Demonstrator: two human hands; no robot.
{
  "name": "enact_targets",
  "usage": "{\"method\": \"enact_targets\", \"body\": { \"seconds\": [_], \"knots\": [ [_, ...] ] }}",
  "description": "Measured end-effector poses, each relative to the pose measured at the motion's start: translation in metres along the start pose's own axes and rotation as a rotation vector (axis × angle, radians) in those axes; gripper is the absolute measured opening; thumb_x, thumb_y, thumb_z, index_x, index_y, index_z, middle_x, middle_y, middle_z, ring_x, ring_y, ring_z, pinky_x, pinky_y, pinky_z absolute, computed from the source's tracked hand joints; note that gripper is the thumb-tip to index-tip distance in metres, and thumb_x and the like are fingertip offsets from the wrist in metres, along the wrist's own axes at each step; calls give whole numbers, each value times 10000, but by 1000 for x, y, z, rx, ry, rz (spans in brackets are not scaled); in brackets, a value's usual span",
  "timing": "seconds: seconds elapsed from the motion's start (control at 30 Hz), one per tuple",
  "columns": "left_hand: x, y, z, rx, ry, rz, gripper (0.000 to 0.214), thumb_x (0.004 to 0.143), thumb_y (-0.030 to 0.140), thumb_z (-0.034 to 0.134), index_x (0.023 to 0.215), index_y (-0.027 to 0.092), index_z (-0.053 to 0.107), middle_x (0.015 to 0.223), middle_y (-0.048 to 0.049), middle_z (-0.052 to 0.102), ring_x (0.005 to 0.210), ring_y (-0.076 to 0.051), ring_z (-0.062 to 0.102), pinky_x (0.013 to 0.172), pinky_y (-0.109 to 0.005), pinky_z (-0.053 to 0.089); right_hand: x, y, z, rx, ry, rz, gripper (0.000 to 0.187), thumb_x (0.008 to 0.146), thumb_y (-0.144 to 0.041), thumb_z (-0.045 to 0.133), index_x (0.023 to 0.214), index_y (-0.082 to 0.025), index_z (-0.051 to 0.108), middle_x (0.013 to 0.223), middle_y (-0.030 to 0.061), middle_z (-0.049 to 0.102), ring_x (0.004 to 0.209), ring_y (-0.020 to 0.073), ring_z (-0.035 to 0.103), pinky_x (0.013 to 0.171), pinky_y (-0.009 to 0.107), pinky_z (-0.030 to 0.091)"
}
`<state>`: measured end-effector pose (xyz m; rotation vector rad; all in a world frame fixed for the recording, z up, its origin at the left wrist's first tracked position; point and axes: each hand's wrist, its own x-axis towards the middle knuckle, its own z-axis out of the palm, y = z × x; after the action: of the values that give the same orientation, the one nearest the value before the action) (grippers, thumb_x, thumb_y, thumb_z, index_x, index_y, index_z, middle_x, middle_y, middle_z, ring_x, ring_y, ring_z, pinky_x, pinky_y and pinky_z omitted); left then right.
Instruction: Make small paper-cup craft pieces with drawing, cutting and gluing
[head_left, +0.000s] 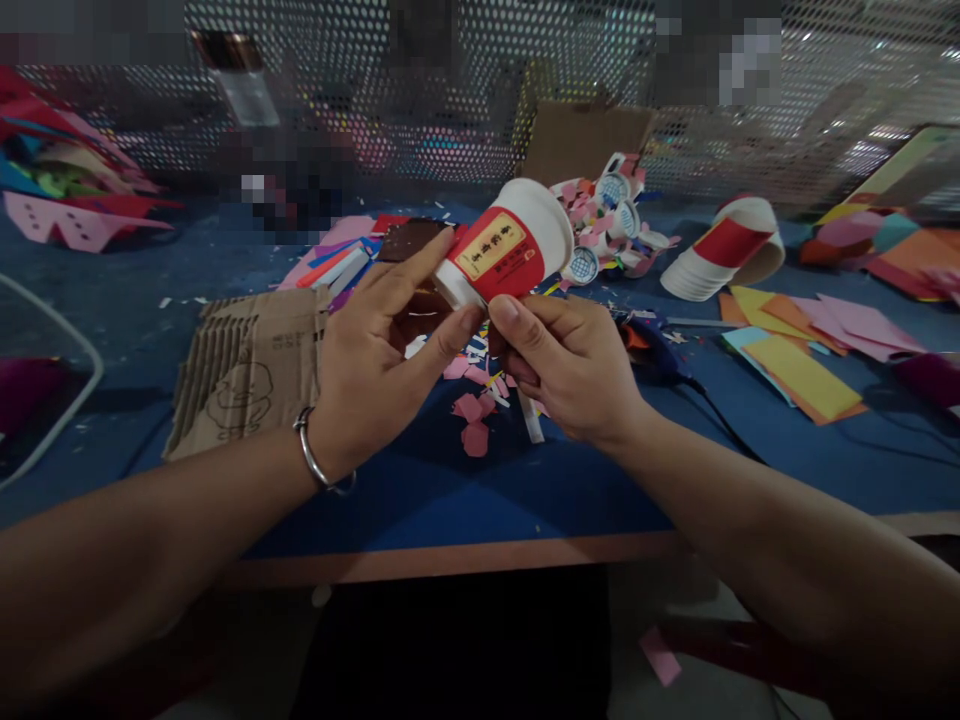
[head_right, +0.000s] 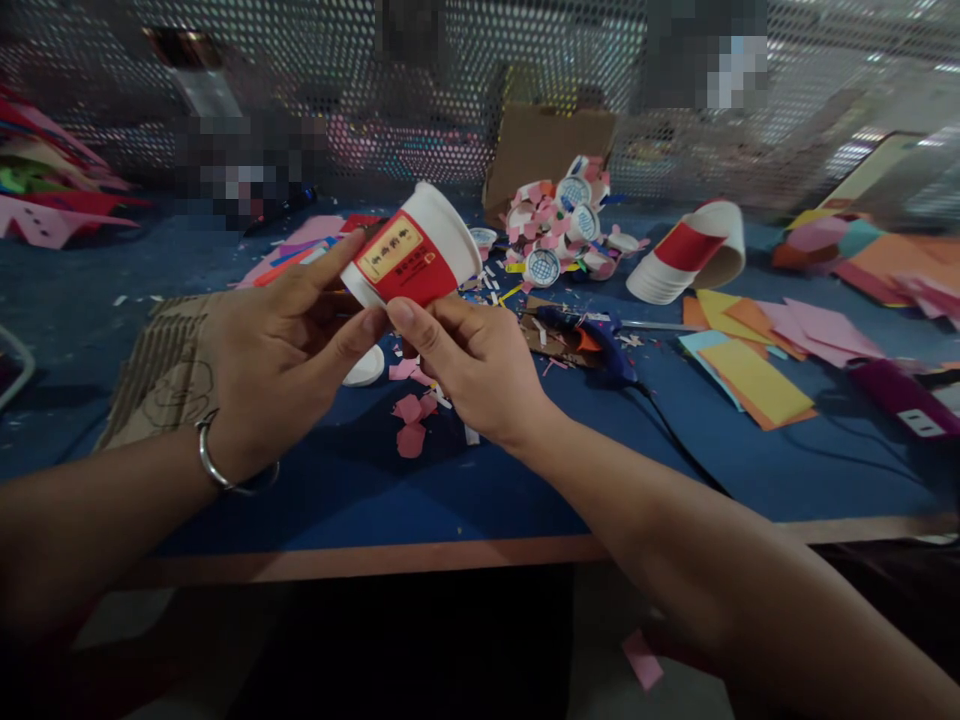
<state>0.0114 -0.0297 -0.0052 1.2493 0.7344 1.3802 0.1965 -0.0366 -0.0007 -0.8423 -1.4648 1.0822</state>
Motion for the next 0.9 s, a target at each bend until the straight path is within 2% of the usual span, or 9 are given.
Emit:
{"method": "enact_targets", "body": {
  "seconds": [0.1,0.2,0.33,0.43,0.67,0.9],
  "knots": [
    [5,-2,4,43,12,74,306,938,401,902,1214,294,827,1226,-28,801,1188,-253,740,1077,-411,638,3,-1,0,-32,9,16,614,878,-738,849,654,-213,624,591,-29,486,535,93,375,443,273,227],
    [8,-3,5,2,-49,12,279,957,476,869,1137,267,823,1103,-41,801,1098,-242,765,1016,-407,668,4,0,0,-40,10,20,640,853,-757,859,634,-215,598,590,-26,486,550,97,393,454,270,231],
    [7,-2,5,36,-40,23,265,960,454,867,1168,293,831,1111,-29,801,1124,-237,764,1037,-395,648,3,2,-2,-42,-1,-1,594,888,-723,850,672,-210,641,606,-21,502,563,101,417,459,269,233],
    [5,0,6,55,-22,46,251,953,414,875,1172,298,837,1136,-25,799,1141,-248,759,1079,-422,623,1,3,-1,-48,1,-25,594,902,-701,851,662,-211,616,601,-25,489,559,99,401,458,273,228],
    [-1,7,9,183,54,112,369,877,367,946,1211,261,832,1147,-19,815,1129,-259,755,1054,-390,616,-1,0,0,-67,-7,-33,611,912,-705,837,654,-223,567,611,-20,495,572,109,399,465,277,249],
    [-2,6,8,194,62,93,382,840,322,977,1199,297,849,1195,-18,826,1264,-292,717,1179,-431,577,-1,1,0,-67,2,-42,615,900,-703,850,638,-230,558,596,-24,483,577,116,408,466,279,262]
  ]
}}
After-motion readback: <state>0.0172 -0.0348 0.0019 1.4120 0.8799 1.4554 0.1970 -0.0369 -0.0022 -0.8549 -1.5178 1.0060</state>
